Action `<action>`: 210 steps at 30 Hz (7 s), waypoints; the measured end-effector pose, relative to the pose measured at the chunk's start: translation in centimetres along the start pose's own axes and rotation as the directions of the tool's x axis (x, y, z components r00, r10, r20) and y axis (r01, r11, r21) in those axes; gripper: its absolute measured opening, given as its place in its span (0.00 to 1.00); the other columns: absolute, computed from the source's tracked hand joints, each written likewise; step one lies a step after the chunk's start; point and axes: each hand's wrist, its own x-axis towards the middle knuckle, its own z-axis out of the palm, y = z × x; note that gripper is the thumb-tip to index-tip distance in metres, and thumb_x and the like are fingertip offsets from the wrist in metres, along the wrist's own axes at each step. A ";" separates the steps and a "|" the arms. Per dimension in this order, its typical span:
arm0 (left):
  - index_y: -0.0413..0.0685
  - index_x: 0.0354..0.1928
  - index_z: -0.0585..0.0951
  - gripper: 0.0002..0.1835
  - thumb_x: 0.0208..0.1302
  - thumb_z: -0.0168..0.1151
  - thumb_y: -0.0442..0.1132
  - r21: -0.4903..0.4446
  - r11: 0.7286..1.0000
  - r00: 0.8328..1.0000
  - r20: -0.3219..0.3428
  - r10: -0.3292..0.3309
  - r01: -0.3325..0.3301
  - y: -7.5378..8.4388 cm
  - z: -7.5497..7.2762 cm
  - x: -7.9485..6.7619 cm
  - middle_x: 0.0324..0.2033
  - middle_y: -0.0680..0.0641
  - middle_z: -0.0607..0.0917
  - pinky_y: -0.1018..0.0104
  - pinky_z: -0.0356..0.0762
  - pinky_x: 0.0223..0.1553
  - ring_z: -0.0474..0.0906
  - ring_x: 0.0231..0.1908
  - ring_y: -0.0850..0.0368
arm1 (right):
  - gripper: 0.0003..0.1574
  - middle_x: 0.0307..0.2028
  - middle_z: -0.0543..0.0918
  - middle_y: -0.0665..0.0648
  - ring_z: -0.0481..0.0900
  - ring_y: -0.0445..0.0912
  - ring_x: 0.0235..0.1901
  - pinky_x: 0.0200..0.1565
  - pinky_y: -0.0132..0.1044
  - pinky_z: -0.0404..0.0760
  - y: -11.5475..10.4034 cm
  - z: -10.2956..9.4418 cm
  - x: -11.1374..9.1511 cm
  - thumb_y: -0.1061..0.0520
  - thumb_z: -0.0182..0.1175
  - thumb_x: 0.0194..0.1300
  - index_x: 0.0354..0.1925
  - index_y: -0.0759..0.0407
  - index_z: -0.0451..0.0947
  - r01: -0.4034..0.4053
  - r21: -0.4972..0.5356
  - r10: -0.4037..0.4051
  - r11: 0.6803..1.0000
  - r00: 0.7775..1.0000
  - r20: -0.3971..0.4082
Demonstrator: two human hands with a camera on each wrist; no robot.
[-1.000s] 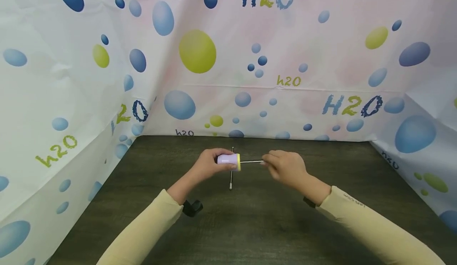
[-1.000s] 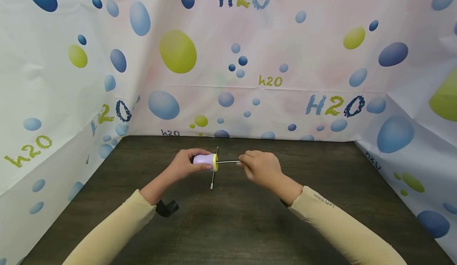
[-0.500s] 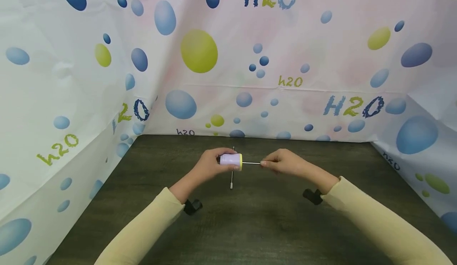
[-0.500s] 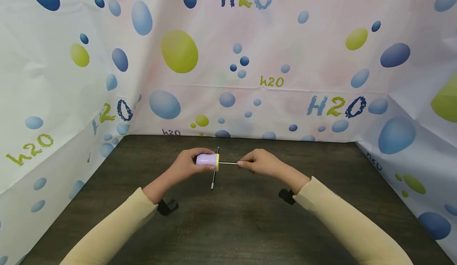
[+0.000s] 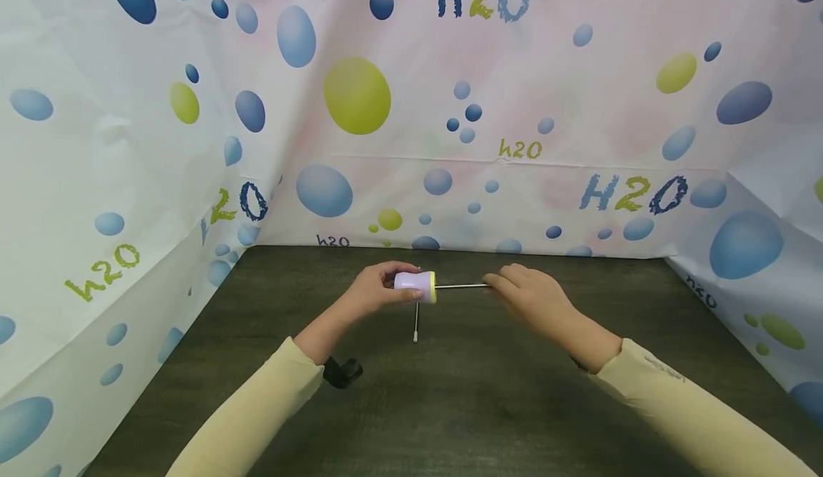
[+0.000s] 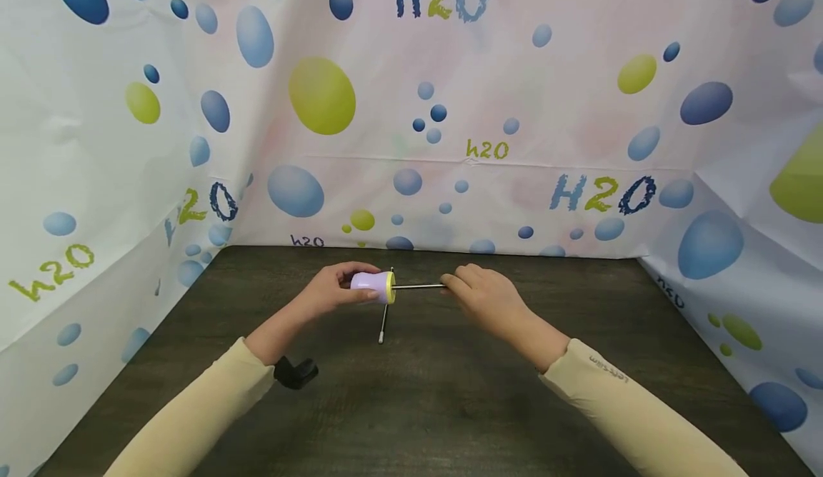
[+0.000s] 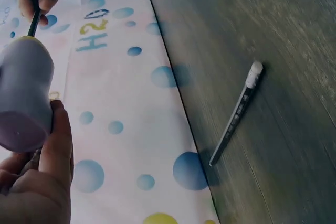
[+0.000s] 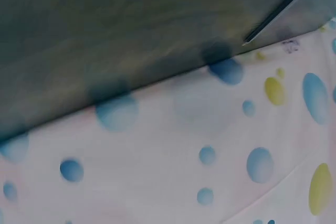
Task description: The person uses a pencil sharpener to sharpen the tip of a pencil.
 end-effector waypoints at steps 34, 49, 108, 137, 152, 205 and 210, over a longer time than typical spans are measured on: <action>0.39 0.57 0.83 0.21 0.66 0.70 0.41 -0.006 1.000 0.997 -0.078 -0.026 0.026 -0.5 1.0 0.7 0.51 0.35 0.86 0.68 0.79 0.41 0.82 0.44 0.54 | 0.24 0.31 0.83 0.57 0.77 0.46 0.28 0.29 0.36 0.76 -0.2 -0.7 -0.7 0.46 0.52 0.78 0.41 0.65 0.83 -0.272 0.112 0.235 0.956 0.935 0.265; 0.36 0.58 0.82 0.21 0.66 0.70 0.39 0.011 1.000 1.000 -0.023 0.012 -0.012 0.3 0.9 0.3 0.50 0.34 0.85 0.65 0.80 0.41 0.80 0.41 0.54 | 0.29 0.23 0.82 0.52 0.75 0.43 0.19 0.18 0.32 0.67 -0.2 -0.1 -0.7 0.47 0.43 0.83 0.33 0.58 0.82 -0.179 0.029 0.173 0.983 0.974 0.142; 0.35 0.57 0.83 0.21 0.69 0.65 0.43 -0.158 0.980 0.988 -0.069 -0.137 0.125 0.8 0.5 0.3 0.46 0.39 0.87 0.68 0.81 0.42 0.79 0.37 0.61 | 0.27 0.27 0.78 0.53 0.73 0.46 0.23 0.22 0.34 0.71 0.0 -0.3 0.2 0.47 0.41 0.84 0.38 0.60 0.79 -0.054 -0.143 0.058 0.988 0.998 0.027; 0.36 0.56 0.84 0.21 0.68 0.67 0.44 -0.150 0.984 0.986 -0.121 -0.116 0.097 0.4 1.3 0.7 0.48 0.37 0.87 0.67 0.84 0.41 0.80 0.38 0.59 | 0.24 0.25 0.76 0.53 0.70 0.46 0.23 0.24 0.35 0.67 -0.3 -1.1 0.9 0.44 0.51 0.79 0.47 0.58 0.86 -0.163 -0.128 0.191 0.978 0.948 0.253; 0.37 0.53 0.85 0.19 0.63 0.73 0.40 0.005 1.000 0.992 -0.129 -0.010 0.011 -0.2 1.6 0.0 0.45 0.37 0.88 0.68 0.81 0.37 0.81 0.37 0.57 | 0.25 0.22 0.82 0.49 0.69 0.36 0.16 0.17 0.30 0.60 -0.1 -0.5 0.8 0.45 0.47 0.82 0.37 0.56 0.85 -0.316 0.153 0.238 0.936 0.891 0.386; 0.38 0.55 0.85 0.20 0.69 0.66 0.45 -0.112 0.992 0.987 -0.143 -0.068 0.052 1.4 1.3 0.7 0.46 0.38 0.88 0.69 0.79 0.38 0.79 0.36 0.61 | 0.32 0.24 0.81 0.53 0.75 0.43 0.20 0.20 0.33 0.71 0.5 -1.1 0.7 0.40 0.43 0.81 0.45 0.62 0.84 -0.094 -0.007 0.095 0.996 0.991 0.096; 0.37 0.54 0.86 0.20 0.69 0.66 0.45 -0.105 0.993 0.993 -0.101 -0.060 0.049 1.5 1.5 0.5 0.46 0.38 0.88 0.68 0.81 0.38 0.79 0.36 0.62 | 0.22 0.22 0.76 0.52 0.72 0.43 0.18 0.17 0.32 0.68 1.0 0.1 0.1 0.51 0.47 0.83 0.36 0.60 0.81 0.094 -0.188 -0.115 0.978 0.988 -0.105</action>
